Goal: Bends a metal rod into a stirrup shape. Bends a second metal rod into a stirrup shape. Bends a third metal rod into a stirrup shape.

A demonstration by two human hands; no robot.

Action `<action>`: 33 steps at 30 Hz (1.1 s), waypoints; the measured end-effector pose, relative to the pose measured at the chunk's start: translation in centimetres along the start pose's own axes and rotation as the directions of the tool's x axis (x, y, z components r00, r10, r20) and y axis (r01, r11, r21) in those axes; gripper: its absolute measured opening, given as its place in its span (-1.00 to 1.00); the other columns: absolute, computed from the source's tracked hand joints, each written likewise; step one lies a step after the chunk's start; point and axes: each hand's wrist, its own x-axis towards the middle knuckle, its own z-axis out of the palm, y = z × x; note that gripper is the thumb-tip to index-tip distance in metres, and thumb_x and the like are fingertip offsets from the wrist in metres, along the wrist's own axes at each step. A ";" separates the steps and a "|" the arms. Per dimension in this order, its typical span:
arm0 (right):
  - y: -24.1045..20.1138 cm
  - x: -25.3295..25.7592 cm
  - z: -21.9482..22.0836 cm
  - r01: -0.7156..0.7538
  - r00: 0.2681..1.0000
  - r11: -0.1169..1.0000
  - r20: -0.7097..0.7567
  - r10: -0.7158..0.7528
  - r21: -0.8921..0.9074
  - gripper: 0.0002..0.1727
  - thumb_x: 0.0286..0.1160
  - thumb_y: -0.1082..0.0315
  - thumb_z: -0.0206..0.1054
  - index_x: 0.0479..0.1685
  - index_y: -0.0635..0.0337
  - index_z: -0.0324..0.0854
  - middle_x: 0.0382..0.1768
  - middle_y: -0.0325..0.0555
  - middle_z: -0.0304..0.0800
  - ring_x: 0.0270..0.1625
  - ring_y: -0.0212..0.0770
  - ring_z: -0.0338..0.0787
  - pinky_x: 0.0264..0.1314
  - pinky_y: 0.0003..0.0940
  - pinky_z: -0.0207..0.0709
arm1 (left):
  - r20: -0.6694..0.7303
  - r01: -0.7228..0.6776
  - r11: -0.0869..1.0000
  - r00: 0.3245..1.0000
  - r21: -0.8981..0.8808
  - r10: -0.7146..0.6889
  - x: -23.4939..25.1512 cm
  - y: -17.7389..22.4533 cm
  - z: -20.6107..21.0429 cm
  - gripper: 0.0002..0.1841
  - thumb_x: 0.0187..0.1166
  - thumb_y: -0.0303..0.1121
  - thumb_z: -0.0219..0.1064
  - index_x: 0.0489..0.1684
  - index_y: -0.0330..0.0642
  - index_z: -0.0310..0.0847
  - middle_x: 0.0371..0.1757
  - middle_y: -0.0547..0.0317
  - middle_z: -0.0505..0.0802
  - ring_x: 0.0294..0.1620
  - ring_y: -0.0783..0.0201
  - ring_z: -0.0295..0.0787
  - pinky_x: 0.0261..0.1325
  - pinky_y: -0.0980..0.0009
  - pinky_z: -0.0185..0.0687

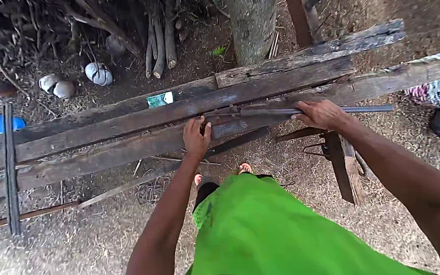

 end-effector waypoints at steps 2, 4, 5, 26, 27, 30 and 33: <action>-0.1 0.0 0.0 -0.014 1.000 1.000 0.017 0.014 0.002 -0.46 0.81 -0.13 0.04 0.07 0.22 0.60 -0.26 0.15 0.80 -0.31 0.25 0.85 -0.29 0.24 0.64 | -0.022 0.001 1.000 1.000 0.015 0.000 0.2 0.1 0.2 -0.62 0.73 -0.18 0.25 0.16 -0.33 0.78 -0.04 -0.17 0.84 0.04 -0.08 0.80 0.21 0.01 0.68; -0.1 0.0 0.1 -0.030 1.000 1.000 0.004 0.030 -0.004 -0.42 0.80 -0.18 0.00 0.03 0.20 0.61 -0.35 0.13 0.78 -0.34 0.26 0.84 -0.33 0.24 0.62 | -0.038 -0.016 1.000 0.999 0.024 0.017 0.3 -0.2 0.4 -0.64 0.74 -0.20 0.23 0.14 -0.31 0.79 -0.05 -0.15 0.84 0.03 -0.06 0.81 0.20 0.05 0.69; -0.1 0.0 0.2 -0.038 0.999 0.999 -0.008 0.038 -0.010 -0.38 0.78 -0.23 -0.04 -0.01 0.18 0.61 -0.40 0.11 0.77 -0.36 0.25 0.83 -0.36 0.23 0.60 | -0.037 -0.021 1.000 0.999 0.023 0.022 0.3 -0.4 0.5 -0.65 0.74 -0.20 0.22 0.14 -0.30 0.79 -0.05 -0.14 0.84 0.04 -0.05 0.81 0.20 0.06 0.69; -1.6 0.8 0.4 -0.004 0.991 0.999 -0.130 0.010 0.052 -0.32 0.80 -0.23 -0.13 0.01 0.22 0.65 -0.26 0.14 0.82 -0.30 0.26 0.85 -0.36 0.25 0.57 | -0.056 -0.046 0.999 0.997 -0.020 0.045 0.3 -0.5 0.5 -0.69 0.76 -0.25 0.25 0.13 -0.32 0.78 -0.12 -0.09 0.82 -0.11 0.04 0.78 0.10 0.12 0.68; -1.4 0.8 0.3 0.005 0.994 0.998 -0.114 0.002 0.060 -0.32 0.81 -0.22 -0.14 0.03 0.21 0.65 -0.28 0.14 0.82 -0.30 0.26 0.85 -0.36 0.26 0.58 | -0.057 -0.046 0.999 0.997 -0.017 0.045 0.3 -0.5 0.5 -0.69 0.76 -0.25 0.24 0.13 -0.30 0.78 -0.12 -0.07 0.82 -0.12 0.05 0.77 0.09 0.14 0.68; -0.7 1.0 0.0 0.037 0.998 0.996 -0.055 -0.033 0.076 -0.31 0.82 -0.24 -0.21 0.04 0.19 0.62 -0.39 0.10 0.77 -0.33 0.25 0.84 -0.34 0.26 0.59 | -0.060 -0.042 0.999 0.997 -0.015 0.041 0.3 -0.5 0.6 -0.69 0.75 -0.25 0.25 0.14 -0.30 0.79 -0.14 -0.07 0.80 -0.14 0.06 0.76 0.06 0.15 0.68; -0.4 1.2 -0.4 0.046 0.999 0.995 0.007 -0.046 0.086 -0.27 0.82 -0.28 -0.30 0.02 0.15 0.59 -0.51 0.06 0.71 -0.38 0.24 0.83 -0.35 0.25 0.60 | -0.062 -0.041 0.999 0.997 -0.009 0.040 0.2 -0.5 0.5 -0.69 0.75 -0.26 0.26 0.15 -0.29 0.78 -0.13 -0.07 0.81 -0.12 0.06 0.77 0.08 0.15 0.68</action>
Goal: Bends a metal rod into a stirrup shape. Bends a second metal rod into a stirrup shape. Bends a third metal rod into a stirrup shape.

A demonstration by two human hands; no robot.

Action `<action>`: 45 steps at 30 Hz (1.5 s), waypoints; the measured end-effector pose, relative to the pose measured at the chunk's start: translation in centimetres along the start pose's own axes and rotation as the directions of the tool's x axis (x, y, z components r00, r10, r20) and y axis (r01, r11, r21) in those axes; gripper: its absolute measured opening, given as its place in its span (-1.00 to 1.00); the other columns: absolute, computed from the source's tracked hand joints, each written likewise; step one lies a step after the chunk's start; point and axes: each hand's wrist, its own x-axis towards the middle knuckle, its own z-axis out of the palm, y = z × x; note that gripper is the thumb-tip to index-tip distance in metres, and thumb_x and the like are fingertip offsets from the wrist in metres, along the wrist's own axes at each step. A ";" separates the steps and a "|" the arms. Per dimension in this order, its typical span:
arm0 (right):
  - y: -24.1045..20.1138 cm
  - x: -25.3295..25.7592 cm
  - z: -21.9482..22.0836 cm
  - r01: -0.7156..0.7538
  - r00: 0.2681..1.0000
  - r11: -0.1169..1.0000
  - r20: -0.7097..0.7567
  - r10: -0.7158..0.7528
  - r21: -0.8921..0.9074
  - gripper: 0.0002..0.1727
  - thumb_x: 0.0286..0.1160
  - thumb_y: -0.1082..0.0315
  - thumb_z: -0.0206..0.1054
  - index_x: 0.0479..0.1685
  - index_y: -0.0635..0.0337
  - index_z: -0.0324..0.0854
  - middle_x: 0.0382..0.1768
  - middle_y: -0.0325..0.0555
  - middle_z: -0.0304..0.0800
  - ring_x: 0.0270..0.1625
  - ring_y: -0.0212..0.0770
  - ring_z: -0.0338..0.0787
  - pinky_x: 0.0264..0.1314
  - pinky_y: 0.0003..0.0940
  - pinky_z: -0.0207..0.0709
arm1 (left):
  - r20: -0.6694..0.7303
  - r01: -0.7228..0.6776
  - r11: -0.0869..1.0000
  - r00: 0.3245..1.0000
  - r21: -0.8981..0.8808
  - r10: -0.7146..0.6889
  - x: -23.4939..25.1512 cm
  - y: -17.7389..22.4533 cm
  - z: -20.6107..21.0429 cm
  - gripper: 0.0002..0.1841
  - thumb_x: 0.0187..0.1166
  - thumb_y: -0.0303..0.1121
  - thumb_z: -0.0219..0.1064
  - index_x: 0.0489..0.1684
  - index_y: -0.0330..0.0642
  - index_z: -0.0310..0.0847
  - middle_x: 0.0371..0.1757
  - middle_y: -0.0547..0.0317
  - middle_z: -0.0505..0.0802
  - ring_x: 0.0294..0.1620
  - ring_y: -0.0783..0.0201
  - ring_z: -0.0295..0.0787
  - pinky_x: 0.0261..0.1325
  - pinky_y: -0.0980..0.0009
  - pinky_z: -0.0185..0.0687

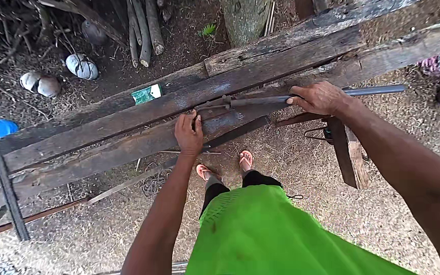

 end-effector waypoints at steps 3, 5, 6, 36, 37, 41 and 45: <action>0.1 0.1 0.1 0.010 1.000 1.000 0.015 -0.010 0.008 -0.23 0.80 -0.31 -0.38 -0.02 0.15 0.58 -0.58 0.03 0.65 -0.41 0.23 0.81 -0.37 0.23 0.59 | -0.003 0.001 1.000 1.000 0.000 -0.001 0.0 -0.2 0.1 -0.70 0.75 -0.26 0.25 0.15 -0.28 0.78 -0.16 -0.05 0.79 -0.16 0.08 0.75 0.04 0.17 0.67; -0.3 0.0 0.2 -0.008 1.000 1.000 0.017 0.008 0.004 -0.22 0.80 -0.31 -0.40 -0.05 0.15 0.57 -0.59 0.03 0.64 -0.41 0.24 0.80 -0.37 0.24 0.57 | -0.005 0.000 1.000 1.000 0.004 0.000 0.0 -0.3 0.2 -0.70 0.75 -0.25 0.25 0.14 -0.27 0.78 -0.17 -0.03 0.79 -0.17 0.10 0.73 0.03 0.20 0.66; -0.6 -0.1 0.3 -0.026 1.000 1.000 0.010 0.026 -0.002 -0.22 0.79 -0.32 -0.41 -0.09 0.14 0.56 -0.60 0.02 0.62 -0.42 0.24 0.80 -0.38 0.24 0.57 | -0.003 0.002 1.000 1.000 0.009 -0.002 -0.1 -0.4 0.2 -0.70 0.75 -0.25 0.25 0.14 -0.27 0.78 -0.17 -0.02 0.78 -0.18 0.11 0.73 0.03 0.20 0.65; -34.9 -1.1 12.1 -0.808 0.307 0.318 -0.107 0.946 0.496 -0.30 0.84 -0.27 -0.28 0.21 0.17 0.49 -0.38 0.20 0.75 -0.27 0.35 0.83 -0.39 0.33 0.60 | 0.160 -0.042 0.987 0.987 0.158 0.016 0.7 0.7 -0.6 -0.60 0.84 -0.19 -0.06 0.26 -0.25 0.60 0.28 -0.18 0.75 0.38 -0.16 0.65 0.38 -0.16 0.43; -35.4 -1.0 12.5 -0.808 0.310 0.305 -0.076 0.948 0.505 -0.32 0.84 -0.26 -0.26 0.25 0.16 0.46 -0.36 0.20 0.76 -0.25 0.35 0.84 -0.38 0.33 0.59 | 0.166 -0.040 0.988 0.986 0.150 0.015 0.6 0.7 -0.6 -0.61 0.84 -0.19 -0.06 0.26 -0.24 0.60 0.27 -0.17 0.74 0.38 -0.16 0.65 0.37 -0.15 0.44; -31.7 -2.7 11.8 -0.757 0.503 0.403 0.065 0.862 0.515 -0.43 0.86 -0.16 -0.08 0.34 0.16 0.43 -0.33 0.20 0.76 -0.23 0.30 0.83 -0.21 0.32 0.65 | 0.173 -0.045 0.992 0.985 0.122 0.024 0.9 0.7 -0.8 -0.62 0.85 -0.20 -0.06 0.24 -0.23 0.60 0.28 -0.20 0.74 0.38 -0.18 0.65 0.33 -0.18 0.46; -29.0 -5.0 11.9 -0.713 0.655 0.569 0.099 0.749 0.410 -0.41 0.87 -0.16 -0.14 0.29 0.18 0.49 -0.36 0.15 0.76 -0.20 0.25 0.84 -0.11 0.30 0.63 | 0.146 -0.055 0.992 0.989 0.112 0.039 0.9 0.1 -0.5 -0.62 0.84 -0.21 -0.02 0.24 -0.25 0.64 0.22 -0.23 0.76 0.34 -0.21 0.68 0.33 -0.18 0.47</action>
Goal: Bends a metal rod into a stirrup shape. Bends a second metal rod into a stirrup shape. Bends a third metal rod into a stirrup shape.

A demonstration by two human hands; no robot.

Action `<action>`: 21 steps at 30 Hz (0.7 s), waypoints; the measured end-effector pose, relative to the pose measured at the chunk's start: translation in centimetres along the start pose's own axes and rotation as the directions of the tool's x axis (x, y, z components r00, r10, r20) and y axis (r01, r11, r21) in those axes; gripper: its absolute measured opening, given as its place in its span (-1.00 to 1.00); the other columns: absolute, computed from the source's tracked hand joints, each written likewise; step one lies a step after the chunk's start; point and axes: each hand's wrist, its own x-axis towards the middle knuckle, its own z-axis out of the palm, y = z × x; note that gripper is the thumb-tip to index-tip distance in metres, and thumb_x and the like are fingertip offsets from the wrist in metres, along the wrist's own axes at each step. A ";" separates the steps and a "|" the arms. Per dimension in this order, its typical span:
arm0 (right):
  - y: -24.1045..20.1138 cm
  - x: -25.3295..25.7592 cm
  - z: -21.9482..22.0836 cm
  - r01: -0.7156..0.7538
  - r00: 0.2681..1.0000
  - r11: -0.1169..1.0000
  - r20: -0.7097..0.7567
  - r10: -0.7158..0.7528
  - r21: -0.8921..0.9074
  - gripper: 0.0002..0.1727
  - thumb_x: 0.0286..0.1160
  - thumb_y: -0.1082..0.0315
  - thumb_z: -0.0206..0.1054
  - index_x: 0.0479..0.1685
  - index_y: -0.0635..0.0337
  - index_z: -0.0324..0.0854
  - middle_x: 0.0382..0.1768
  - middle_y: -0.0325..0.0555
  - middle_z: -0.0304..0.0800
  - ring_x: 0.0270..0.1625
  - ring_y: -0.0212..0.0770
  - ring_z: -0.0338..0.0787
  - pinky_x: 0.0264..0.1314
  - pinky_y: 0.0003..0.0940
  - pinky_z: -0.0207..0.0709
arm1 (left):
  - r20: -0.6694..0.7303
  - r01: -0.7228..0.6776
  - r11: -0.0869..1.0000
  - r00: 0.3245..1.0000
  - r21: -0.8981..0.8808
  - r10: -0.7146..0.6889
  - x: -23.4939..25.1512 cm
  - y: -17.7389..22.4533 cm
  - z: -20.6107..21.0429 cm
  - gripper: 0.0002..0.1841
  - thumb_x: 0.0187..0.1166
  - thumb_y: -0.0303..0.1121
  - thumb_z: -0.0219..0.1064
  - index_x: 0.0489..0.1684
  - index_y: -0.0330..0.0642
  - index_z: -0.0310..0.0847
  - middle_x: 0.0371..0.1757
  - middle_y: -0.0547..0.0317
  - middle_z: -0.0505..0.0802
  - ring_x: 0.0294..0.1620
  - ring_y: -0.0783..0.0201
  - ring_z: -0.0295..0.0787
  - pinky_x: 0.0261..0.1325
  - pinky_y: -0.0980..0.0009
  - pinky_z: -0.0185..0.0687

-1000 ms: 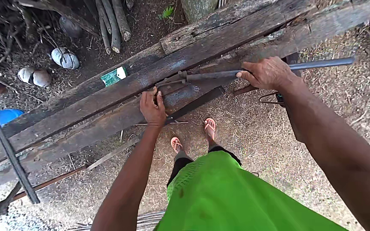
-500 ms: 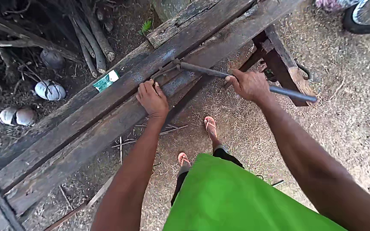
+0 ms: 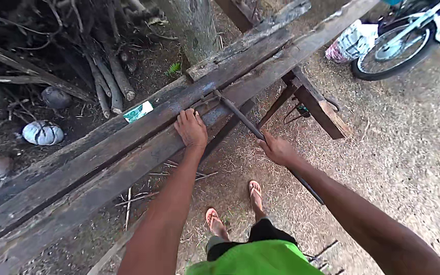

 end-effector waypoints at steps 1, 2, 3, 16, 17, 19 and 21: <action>0.5 -0.1 0.0 0.016 1.000 1.000 0.018 -0.017 0.025 -0.39 0.87 -0.15 -0.18 0.31 0.21 0.48 -0.32 0.17 0.76 -0.16 0.26 0.83 -0.07 0.31 0.63 | -0.002 -0.003 1.000 1.000 -0.002 0.003 0.0 0.0 0.0 -0.62 0.84 -0.21 -0.01 0.24 -0.26 0.64 0.21 -0.24 0.76 0.32 -0.22 0.68 0.33 -0.19 0.47; 1.0 -0.1 0.2 0.033 0.999 0.997 0.028 -0.034 0.067 -0.37 0.86 -0.16 -0.20 0.29 0.23 0.48 -0.32 0.16 0.74 -0.16 0.25 0.82 -0.06 0.29 0.62 | 0.000 -0.005 1.000 1.000 -0.004 0.005 -0.1 -0.1 0.0 -0.61 0.83 -0.21 -0.01 0.24 -0.28 0.65 0.19 -0.25 0.76 0.30 -0.23 0.68 0.34 -0.20 0.46; 1.4 0.2 0.3 0.045 0.998 0.992 0.041 -0.050 0.116 -0.35 0.86 -0.18 -0.22 0.27 0.23 0.49 -0.33 0.13 0.72 -0.18 0.21 0.81 -0.06 0.26 0.61 | -0.009 -0.004 1.000 1.000 -0.001 0.004 -0.1 0.0 0.1 -0.61 0.83 -0.21 -0.01 0.23 -0.28 0.65 0.18 -0.24 0.77 0.29 -0.23 0.69 0.35 -0.19 0.46; 2.0 2.8 1.0 0.089 0.964 0.801 0.151 -0.218 0.592 -0.45 0.85 -0.16 -0.15 0.22 0.12 0.48 -0.49 -0.18 0.47 -0.52 -0.19 0.56 -0.37 -0.14 0.56 | -0.093 -0.006 1.000 0.996 0.020 0.008 -0.4 -0.4 0.4 -0.66 0.81 -0.21 0.09 0.11 -0.28 0.68 0.00 -0.15 0.78 0.11 -0.11 0.73 0.24 -0.08 0.52; 2.1 2.9 1.2 0.082 0.963 0.780 0.154 -0.223 0.620 -0.45 0.84 -0.16 -0.15 0.23 0.11 0.48 -0.50 -0.19 0.46 -0.53 -0.20 0.55 -0.39 -0.15 0.55 | -0.101 -0.011 1.000 0.995 0.019 0.013 -0.4 -0.3 0.4 -0.67 0.81 -0.21 0.10 0.10 -0.29 0.69 -0.01 -0.15 0.78 0.10 -0.11 0.73 0.24 -0.08 0.52; 2.4 3.1 1.4 0.063 0.957 0.727 0.164 -0.237 0.684 -0.47 0.84 -0.15 -0.14 0.18 0.11 0.48 -0.55 -0.24 0.41 -0.61 -0.26 0.47 -0.51 -0.24 0.48 | -0.110 -0.015 1.000 0.994 0.023 0.017 -0.3 -0.3 0.6 -0.67 0.80 -0.22 0.10 0.08 -0.29 0.69 -0.02 -0.14 0.78 0.08 -0.12 0.73 0.24 -0.07 0.52; 2.5 3.2 1.5 0.032 0.947 0.650 0.184 -0.262 0.759 -0.50 0.86 -0.09 -0.14 0.19 0.14 0.48 -0.59 -0.28 0.34 -0.67 -0.31 0.38 -0.59 -0.34 0.39 | -0.112 -0.017 1.000 0.994 0.024 0.019 -0.3 -0.3 0.6 -0.66 0.80 -0.21 0.10 0.09 -0.28 0.69 -0.02 -0.13 0.78 0.08 -0.10 0.73 0.24 -0.05 0.52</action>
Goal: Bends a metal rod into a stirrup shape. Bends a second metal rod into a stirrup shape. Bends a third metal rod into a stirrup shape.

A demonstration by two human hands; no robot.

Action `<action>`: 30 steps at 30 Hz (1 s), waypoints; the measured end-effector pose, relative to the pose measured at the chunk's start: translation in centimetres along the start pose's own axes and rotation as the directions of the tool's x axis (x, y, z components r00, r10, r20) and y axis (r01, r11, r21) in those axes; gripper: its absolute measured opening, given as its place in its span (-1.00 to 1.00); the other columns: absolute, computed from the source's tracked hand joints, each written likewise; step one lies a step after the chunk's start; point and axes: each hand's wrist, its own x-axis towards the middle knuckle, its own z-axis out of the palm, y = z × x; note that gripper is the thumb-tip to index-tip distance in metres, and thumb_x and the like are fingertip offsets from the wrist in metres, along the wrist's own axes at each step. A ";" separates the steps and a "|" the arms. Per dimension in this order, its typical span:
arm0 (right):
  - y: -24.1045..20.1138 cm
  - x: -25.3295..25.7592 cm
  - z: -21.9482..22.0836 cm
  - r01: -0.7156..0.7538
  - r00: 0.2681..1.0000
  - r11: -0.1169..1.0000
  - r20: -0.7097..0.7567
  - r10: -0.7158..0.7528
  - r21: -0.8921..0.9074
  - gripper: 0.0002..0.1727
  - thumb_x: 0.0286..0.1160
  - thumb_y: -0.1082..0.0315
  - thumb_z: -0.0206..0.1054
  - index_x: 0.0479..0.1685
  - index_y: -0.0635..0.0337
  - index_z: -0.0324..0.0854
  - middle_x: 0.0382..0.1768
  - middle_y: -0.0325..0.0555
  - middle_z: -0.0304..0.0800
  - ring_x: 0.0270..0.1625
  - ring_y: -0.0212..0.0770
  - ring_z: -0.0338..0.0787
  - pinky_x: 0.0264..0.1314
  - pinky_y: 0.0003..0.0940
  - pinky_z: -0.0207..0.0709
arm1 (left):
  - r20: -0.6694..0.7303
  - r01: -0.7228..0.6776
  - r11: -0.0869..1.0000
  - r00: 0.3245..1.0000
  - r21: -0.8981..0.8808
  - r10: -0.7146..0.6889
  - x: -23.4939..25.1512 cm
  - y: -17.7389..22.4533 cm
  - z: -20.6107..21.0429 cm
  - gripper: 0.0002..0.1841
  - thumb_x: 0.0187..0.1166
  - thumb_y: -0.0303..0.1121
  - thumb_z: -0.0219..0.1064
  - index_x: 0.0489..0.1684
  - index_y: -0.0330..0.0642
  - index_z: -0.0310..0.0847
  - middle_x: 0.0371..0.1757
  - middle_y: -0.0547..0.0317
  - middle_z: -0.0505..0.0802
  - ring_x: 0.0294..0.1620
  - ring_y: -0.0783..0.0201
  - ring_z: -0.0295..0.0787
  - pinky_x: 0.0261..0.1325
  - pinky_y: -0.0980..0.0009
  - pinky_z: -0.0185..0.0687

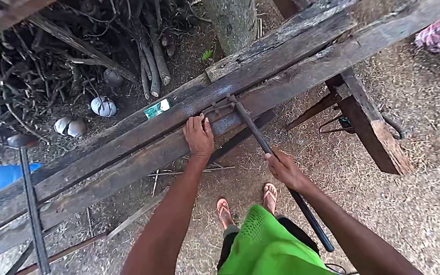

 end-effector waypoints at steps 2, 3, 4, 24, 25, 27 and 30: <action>-0.2 -0.1 0.0 -0.002 0.999 0.991 0.040 -0.003 0.134 -0.55 0.87 -0.02 -0.15 0.18 0.15 0.46 -0.63 -0.34 0.29 -0.70 -0.37 0.32 -0.65 -0.43 0.31 | 0.001 0.001 1.000 1.000 -0.004 -0.001 0.0 0.0 0.0 -0.66 0.80 -0.21 0.11 0.11 -0.28 0.70 -0.01 -0.12 0.79 0.09 -0.08 0.74 0.24 -0.03 0.53; -0.2 -0.1 0.1 -0.005 0.998 0.978 0.059 -0.007 0.210 -0.57 0.88 0.01 -0.15 0.16 0.15 0.46 -0.64 -0.37 0.27 -0.72 -0.40 0.28 -0.68 -0.48 0.26 | 0.000 0.002 1.000 1.000 -0.007 -0.002 0.0 -0.1 0.1 -0.67 0.80 -0.21 0.12 0.11 -0.27 0.70 -0.02 -0.11 0.79 0.08 -0.08 0.73 0.22 -0.03 0.53; -0.1 -0.1 0.1 -0.011 0.997 0.964 0.080 -0.010 0.266 -0.59 0.88 0.02 -0.16 0.12 0.13 0.45 -0.64 -0.39 0.26 -0.73 -0.43 0.26 -0.69 -0.52 0.23 | -0.001 0.002 1.000 1.000 -0.008 -0.002 0.0 -0.1 0.1 -0.67 0.80 -0.21 0.12 0.11 -0.27 0.71 -0.03 -0.10 0.78 0.06 -0.07 0.73 0.21 -0.02 0.53; -0.5 -0.8 6.3 0.014 0.998 0.865 -0.055 0.016 0.502 -0.61 0.89 0.07 -0.23 0.01 0.10 0.44 -0.68 -0.44 0.26 -0.77 -0.51 0.23 -0.73 -0.60 0.21 | 0.036 0.010 1.000 0.999 0.024 -0.011 -0.3 0.2 0.1 -0.67 0.85 -0.21 0.01 0.13 -0.23 0.64 0.05 -0.12 0.76 0.18 -0.08 0.71 0.22 -0.06 0.52; -0.5 -0.7 7.4 0.027 0.997 0.851 -0.077 0.016 0.525 -0.61 0.88 0.07 -0.24 0.00 0.10 0.42 -0.69 -0.44 0.25 -0.78 -0.50 0.22 -0.74 -0.60 0.21 | 0.029 0.013 1.000 0.999 0.028 -0.014 -0.2 0.2 0.1 -0.68 0.83 -0.22 0.02 0.11 -0.22 0.65 0.03 -0.11 0.77 0.17 -0.08 0.72 0.20 -0.05 0.52; -0.5 -0.4 9.5 0.062 0.991 0.826 -0.132 0.015 0.561 -0.60 0.89 0.07 -0.24 0.00 0.12 0.41 -0.69 -0.43 0.24 -0.78 -0.49 0.23 -0.74 -0.58 0.23 | 0.020 0.026 1.000 0.999 0.016 -0.026 0.0 0.6 0.1 -0.69 0.79 -0.24 0.06 0.11 -0.21 0.68 0.02 -0.10 0.79 0.16 -0.10 0.73 0.20 -0.06 0.51; -1.2 0.6 13.1 0.114 0.975 0.788 -0.218 0.027 0.606 -0.61 0.90 0.09 -0.27 -0.06 0.11 0.39 -0.70 -0.43 0.24 -0.78 -0.50 0.23 -0.73 -0.59 0.24 | 0.021 0.023 1.000 1.000 0.007 -0.023 0.1 0.6 0.0 -0.69 0.78 -0.26 0.06 0.12 -0.21 0.68 0.05 -0.12 0.80 0.20 -0.12 0.72 0.20 -0.08 0.50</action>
